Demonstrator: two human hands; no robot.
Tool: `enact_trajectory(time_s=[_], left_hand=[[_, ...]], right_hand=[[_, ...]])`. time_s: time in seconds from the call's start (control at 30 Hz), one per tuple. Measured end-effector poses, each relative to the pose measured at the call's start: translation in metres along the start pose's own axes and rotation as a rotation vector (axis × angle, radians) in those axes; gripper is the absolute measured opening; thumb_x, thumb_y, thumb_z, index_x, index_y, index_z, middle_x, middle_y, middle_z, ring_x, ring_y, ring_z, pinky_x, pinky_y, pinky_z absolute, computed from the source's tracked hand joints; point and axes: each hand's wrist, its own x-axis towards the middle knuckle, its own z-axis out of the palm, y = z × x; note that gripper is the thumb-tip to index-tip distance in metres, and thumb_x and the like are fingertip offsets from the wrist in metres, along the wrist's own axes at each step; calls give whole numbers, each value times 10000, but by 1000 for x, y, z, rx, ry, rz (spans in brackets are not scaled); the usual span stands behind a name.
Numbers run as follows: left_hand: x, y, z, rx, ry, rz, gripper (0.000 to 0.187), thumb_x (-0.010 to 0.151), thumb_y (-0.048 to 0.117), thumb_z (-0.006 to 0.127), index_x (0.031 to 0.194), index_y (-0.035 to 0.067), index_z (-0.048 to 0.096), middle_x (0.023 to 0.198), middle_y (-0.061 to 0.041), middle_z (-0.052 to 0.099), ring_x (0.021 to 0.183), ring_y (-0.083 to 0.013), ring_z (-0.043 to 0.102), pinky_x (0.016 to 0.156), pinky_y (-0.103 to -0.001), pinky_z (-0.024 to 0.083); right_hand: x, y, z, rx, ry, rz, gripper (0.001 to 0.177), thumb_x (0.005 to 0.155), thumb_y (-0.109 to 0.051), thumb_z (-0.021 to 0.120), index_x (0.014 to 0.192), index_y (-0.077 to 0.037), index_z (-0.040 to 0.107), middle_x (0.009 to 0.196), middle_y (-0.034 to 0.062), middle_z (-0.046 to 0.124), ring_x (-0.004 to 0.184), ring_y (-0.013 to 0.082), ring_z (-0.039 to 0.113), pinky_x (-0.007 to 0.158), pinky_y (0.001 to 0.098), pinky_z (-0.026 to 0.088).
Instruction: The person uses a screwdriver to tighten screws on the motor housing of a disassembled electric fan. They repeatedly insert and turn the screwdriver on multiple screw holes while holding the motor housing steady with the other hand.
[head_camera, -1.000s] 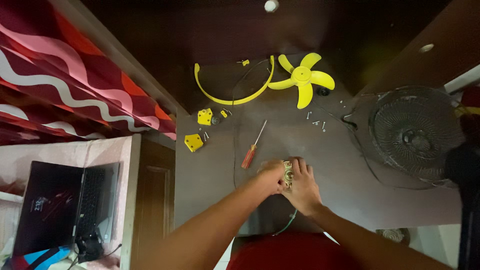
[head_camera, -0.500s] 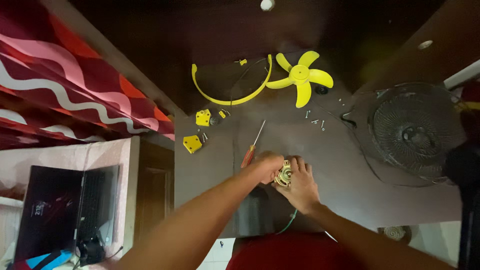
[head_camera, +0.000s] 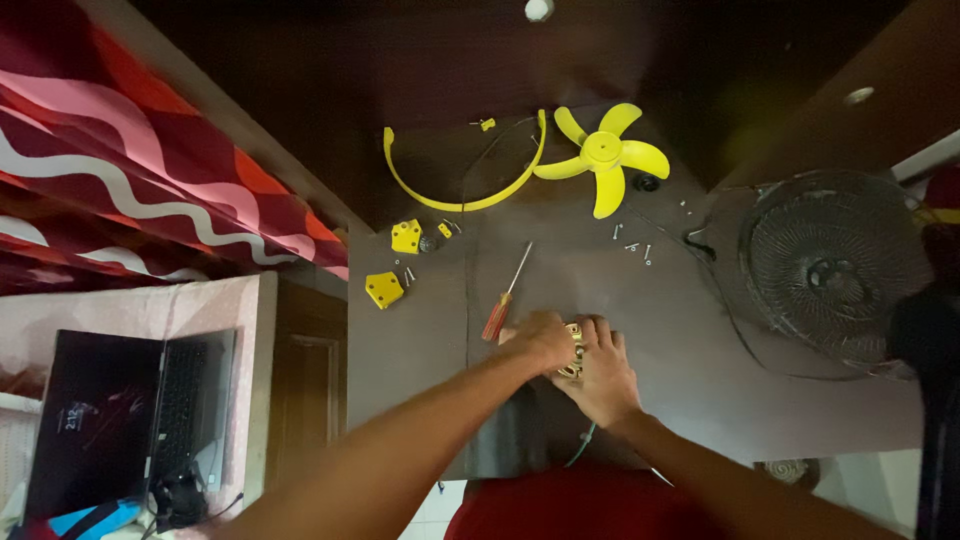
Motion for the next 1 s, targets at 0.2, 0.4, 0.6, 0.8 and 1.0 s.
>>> enact_trajectory(time_s=[0.2, 0.4, 0.6, 0.8, 1.0], left_hand=[[-42, 9, -26, 135, -13, 13, 282, 851, 253, 741, 1098, 118, 758, 1154, -100, 739, 1104, -272, 707, 924, -426, 565], [-54, 18, -27, 530, 71, 275, 203, 917, 211, 673, 1074, 140, 780, 1114, -50, 787, 1046, -214, 748, 871, -379, 587], [-50, 18, -42, 558, 32, 302, 215, 918, 250, 707, 1090, 136, 764, 1135, -58, 751, 1051, -219, 719, 867, -401, 568], [-52, 17, -40, 819, -61, 381, 307, 862, 266, 792, 1112, 96, 740, 1108, -52, 756, 1036, -209, 729, 829, -383, 603], [-41, 1, -22, 812, 53, 498, 186, 901, 247, 705, 1044, 152, 775, 1089, -25, 769, 1038, -213, 728, 834, -395, 591]], right_hand=[[-1, 2, 3, 24, 24, 1, 875, 678, -296, 878, 1396, -119, 411, 1433, 78, 436, 1282, 362, 454, 1041, 479, 490], [0, 8, 5, 1, -30, 9, 863, 726, -327, 861, 1419, -131, 385, 1446, 82, 407, 1293, 368, 435, 1020, 483, 502], [0, 7, 4, -26, -40, 20, 864, 715, -311, 848, 1426, -145, 386, 1466, 54, 410, 1288, 352, 448, 1054, 474, 507], [4, 3, 0, -73, -56, -8, 939, 722, -353, 876, 1472, -131, 357, 1447, 100, 382, 1289, 362, 426, 1053, 483, 490], [2, 4, 0, -11, -6, -6, 865, 691, -309, 862, 1402, -132, 403, 1444, 69, 434, 1302, 353, 445, 1020, 482, 511]])
